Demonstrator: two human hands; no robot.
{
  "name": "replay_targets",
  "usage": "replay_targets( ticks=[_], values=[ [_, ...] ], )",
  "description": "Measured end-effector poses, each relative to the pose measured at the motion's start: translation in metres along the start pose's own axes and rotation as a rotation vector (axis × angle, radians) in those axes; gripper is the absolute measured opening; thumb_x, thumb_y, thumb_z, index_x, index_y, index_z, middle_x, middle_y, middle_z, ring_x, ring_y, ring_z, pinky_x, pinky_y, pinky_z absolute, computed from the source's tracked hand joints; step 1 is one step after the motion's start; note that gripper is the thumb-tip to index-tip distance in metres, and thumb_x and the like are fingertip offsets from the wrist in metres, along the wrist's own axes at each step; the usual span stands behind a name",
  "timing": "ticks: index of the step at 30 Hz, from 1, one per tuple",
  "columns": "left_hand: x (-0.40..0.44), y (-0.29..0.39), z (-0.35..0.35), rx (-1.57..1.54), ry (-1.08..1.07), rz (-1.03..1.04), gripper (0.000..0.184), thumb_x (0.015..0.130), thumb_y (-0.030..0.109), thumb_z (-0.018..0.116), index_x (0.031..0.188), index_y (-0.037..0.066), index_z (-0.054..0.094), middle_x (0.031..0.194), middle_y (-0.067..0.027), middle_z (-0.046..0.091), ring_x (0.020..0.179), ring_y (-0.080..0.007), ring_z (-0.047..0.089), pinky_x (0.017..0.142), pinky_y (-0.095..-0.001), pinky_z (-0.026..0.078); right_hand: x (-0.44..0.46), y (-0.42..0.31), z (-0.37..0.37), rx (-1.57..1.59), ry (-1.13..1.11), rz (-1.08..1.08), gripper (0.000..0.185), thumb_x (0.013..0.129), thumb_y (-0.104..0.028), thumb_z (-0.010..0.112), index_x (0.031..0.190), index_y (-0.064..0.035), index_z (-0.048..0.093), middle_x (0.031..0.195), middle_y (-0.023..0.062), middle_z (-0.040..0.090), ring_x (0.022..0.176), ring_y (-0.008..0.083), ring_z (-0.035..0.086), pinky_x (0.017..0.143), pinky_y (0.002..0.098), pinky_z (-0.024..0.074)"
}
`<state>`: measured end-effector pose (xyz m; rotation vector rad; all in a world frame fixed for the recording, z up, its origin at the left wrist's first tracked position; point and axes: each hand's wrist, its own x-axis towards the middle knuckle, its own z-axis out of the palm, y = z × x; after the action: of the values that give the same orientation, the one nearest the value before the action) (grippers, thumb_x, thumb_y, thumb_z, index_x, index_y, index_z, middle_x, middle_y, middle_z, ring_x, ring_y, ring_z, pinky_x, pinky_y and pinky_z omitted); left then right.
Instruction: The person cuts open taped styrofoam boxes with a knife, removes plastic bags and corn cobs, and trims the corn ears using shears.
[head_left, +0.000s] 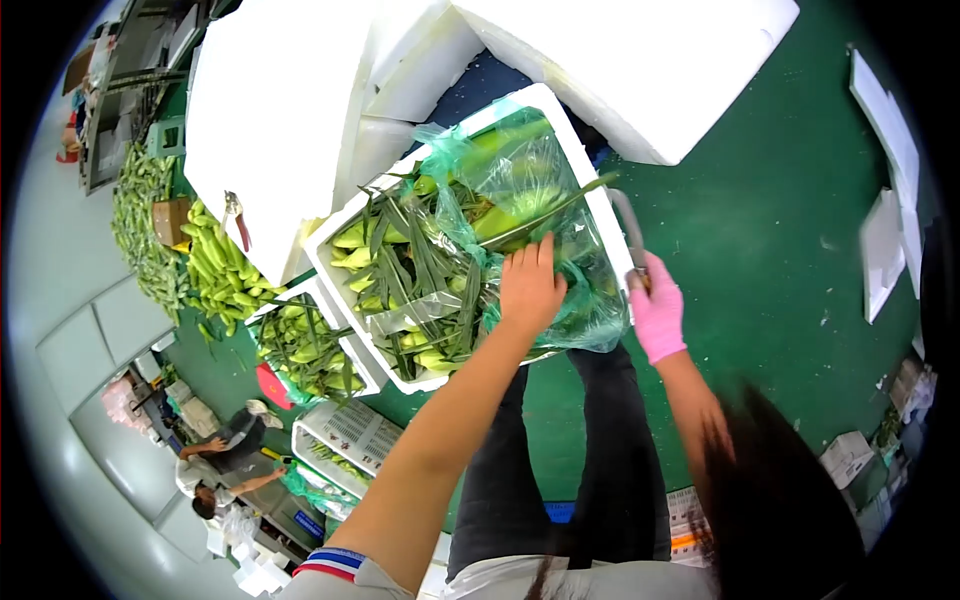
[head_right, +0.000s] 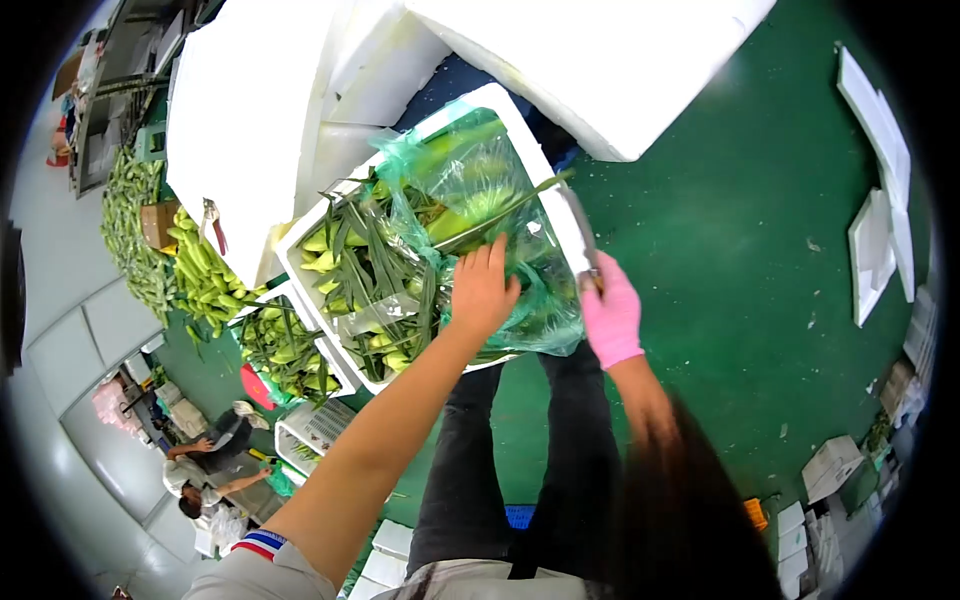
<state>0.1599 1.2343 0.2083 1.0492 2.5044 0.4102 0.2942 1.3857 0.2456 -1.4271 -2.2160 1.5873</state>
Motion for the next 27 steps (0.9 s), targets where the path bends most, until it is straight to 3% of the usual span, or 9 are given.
replay_targets(
  ticks=[2, 5, 12, 13, 18, 20, 22, 24, 27],
  values=[
    [0.012, 0.009, 0.007, -0.037, 0.012, -0.281, 0.048, 0.079, 0.024, 0.067, 0.121, 0.004, 0.053, 0.108, -0.0181, 0.058, 0.098, -0.0341, 0.058, 0.089, -0.0463, 0.044, 0.006, -0.016, 0.016, -0.051, -0.002, -0.078, 0.032, 0.089, -0.011, 0.061, 0.121, -0.0076, 0.058, 0.101, 0.0163, 0.064, 0.086, 0.0318, 0.065, 0.078, 0.0385, 0.0515],
    [0.019, -0.005, 0.011, -0.151, -0.239, -0.203, 0.049, 0.078, 0.028, 0.07, 0.116, 0.001, 0.054, 0.114, -0.0213, 0.055, 0.097, -0.0371, 0.06, 0.087, -0.0473, 0.046, 0.041, -0.035, 0.04, -0.299, 0.1, -0.191, 0.039, 0.086, -0.019, 0.065, 0.123, -0.0094, 0.053, 0.116, 0.0142, 0.057, 0.095, 0.039, 0.06, 0.078, 0.0437, 0.051],
    [-0.012, 0.004, -0.025, -0.468, -0.313, -0.499, 0.052, 0.084, 0.043, 0.065, 0.108, -0.002, 0.057, 0.09, -0.022, 0.065, 0.096, -0.0424, 0.062, 0.087, -0.0448, 0.05, 0.089, -0.014, 0.077, -0.324, 0.089, -0.003, 0.042, 0.081, -0.024, 0.072, 0.12, -0.0134, 0.06, 0.109, 0.0133, 0.059, 0.095, 0.0345, 0.061, 0.084, 0.0418, 0.0491],
    [-0.026, -0.002, -0.019, -0.531, -0.301, -0.462, 0.046, 0.09, 0.042, 0.06, 0.099, -0.003, 0.06, 0.084, -0.022, 0.065, 0.084, -0.043, 0.062, 0.08, -0.0447, 0.049, 0.089, -0.013, 0.076, -0.325, 0.099, -0.011, 0.041, 0.081, -0.024, 0.072, 0.119, -0.0132, 0.061, 0.108, 0.0134, 0.059, 0.095, 0.0344, 0.061, 0.084, 0.0415, 0.0491],
    [-0.102, -0.009, -0.116, -0.971, -0.258, -0.518, 0.027, 0.098, 0.024, 0.053, 0.081, 0.003, 0.054, 0.063, 0.0036, 0.039, 0.057, -0.0068, 0.037, 0.05, -0.0282, 0.03, 0.086, -0.018, 0.08, -0.265, 0.146, -0.003, 0.039, 0.081, -0.022, 0.071, 0.118, -0.0142, 0.062, 0.109, 0.0133, 0.057, 0.096, 0.0341, 0.061, 0.084, 0.0413, 0.0489],
    [-0.142, -0.006, -0.22, -1.068, -0.417, -0.688, 0.025, 0.098, 0.026, 0.054, 0.081, 0.007, 0.053, 0.063, 0.0064, 0.041, 0.055, -0.0056, 0.037, 0.048, -0.0253, 0.028, 0.089, -0.015, 0.082, -0.36, 0.123, 0.04, 0.038, 0.081, -0.021, 0.07, 0.118, -0.014, 0.062, 0.11, 0.0136, 0.058, 0.097, 0.0342, 0.061, 0.084, 0.0414, 0.0492],
    [-0.234, -0.068, -0.286, -1.099, -0.219, -1.005, 0.02, 0.093, 0.031, 0.06, 0.088, 0.013, 0.054, 0.06, 0.0082, 0.036, 0.049, -0.0046, 0.032, 0.044, -0.0236, 0.024, 0.085, -0.015, 0.084, -0.297, 0.178, -0.032, 0.038, 0.082, -0.02, 0.069, 0.118, -0.0139, 0.062, 0.111, 0.0139, 0.058, 0.098, 0.035, 0.06, 0.084, 0.0416, 0.0494],
    [-0.337, -0.124, -0.373, -1.127, 0.527, -1.386, 0.024, 0.095, 0.032, 0.056, 0.077, 0.017, 0.048, 0.056, 0.0076, 0.031, 0.046, -0.0066, 0.028, 0.042, -0.0245, 0.024, 0.087, -0.013, 0.084, -0.329, 0.161, -0.013, 0.038, 0.083, -0.021, 0.068, 0.12, -0.0143, 0.061, 0.113, 0.0145, 0.058, 0.099, 0.0359, 0.06, 0.085, 0.0413, 0.0494],
    [-0.518, -0.206, -0.519, -1.106, 0.9, -0.957, 0.039, 0.101, 0.029, 0.047, 0.066, 0.019, 0.034, 0.053, 0.0065, 0.025, 0.041, -0.0064, 0.019, 0.038, -0.0254, 0.021, 0.091, -0.012, 0.082, -0.398, 0.17, -0.04, 0.043, 0.081, -0.021, 0.069, 0.122, -0.0126, 0.06, 0.114, 0.0157, 0.058, 0.101, 0.0363, 0.059, 0.088, 0.0409, 0.0488]
  ],
)
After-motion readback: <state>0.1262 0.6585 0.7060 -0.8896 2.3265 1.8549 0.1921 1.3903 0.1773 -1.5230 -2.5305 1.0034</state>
